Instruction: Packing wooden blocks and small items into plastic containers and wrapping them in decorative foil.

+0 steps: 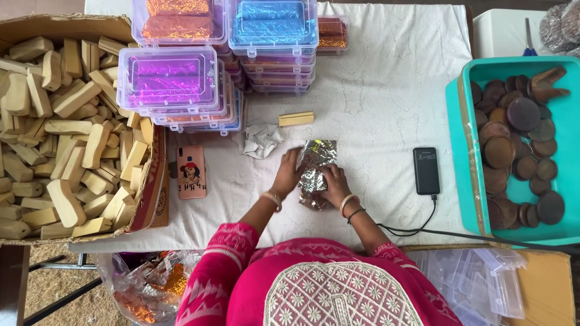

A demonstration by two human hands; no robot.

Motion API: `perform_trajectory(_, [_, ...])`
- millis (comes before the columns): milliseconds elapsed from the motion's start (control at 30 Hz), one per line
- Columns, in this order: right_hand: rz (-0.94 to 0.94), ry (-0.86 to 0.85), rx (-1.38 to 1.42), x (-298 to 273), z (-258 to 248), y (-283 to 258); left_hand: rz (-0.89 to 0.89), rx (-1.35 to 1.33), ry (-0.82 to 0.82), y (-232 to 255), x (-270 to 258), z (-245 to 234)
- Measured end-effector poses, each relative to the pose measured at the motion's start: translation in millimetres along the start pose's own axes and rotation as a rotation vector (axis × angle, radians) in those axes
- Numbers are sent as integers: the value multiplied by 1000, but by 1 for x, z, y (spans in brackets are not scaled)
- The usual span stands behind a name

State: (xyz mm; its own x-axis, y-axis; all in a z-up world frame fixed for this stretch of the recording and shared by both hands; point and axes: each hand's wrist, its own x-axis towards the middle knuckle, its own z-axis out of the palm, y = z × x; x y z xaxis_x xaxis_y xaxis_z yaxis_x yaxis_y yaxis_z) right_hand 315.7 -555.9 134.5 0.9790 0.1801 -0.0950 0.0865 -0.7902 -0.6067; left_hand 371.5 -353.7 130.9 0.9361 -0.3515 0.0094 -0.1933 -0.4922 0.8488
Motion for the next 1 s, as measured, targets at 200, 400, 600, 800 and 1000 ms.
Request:
perform_trajectory(200, [49,-170,-29,1,-14,-13,-8,-91,-76,-15,51,7])
perform_trajectory(400, [43,-186,-42,-3,-7,-4,-292,79,-238,5,61,-10])
perform_trajectory(600, [93,-221,-69,-2,-8,-9,-230,225,107,20,37,-21])
perform_trajectory(800, [68,-230,-88,1,-14,-8,233,490,-157,30,-25,1])
perform_trajectory(1000, [-10,-244,111,25,-25,5,139,502,-355,29,-48,-2])
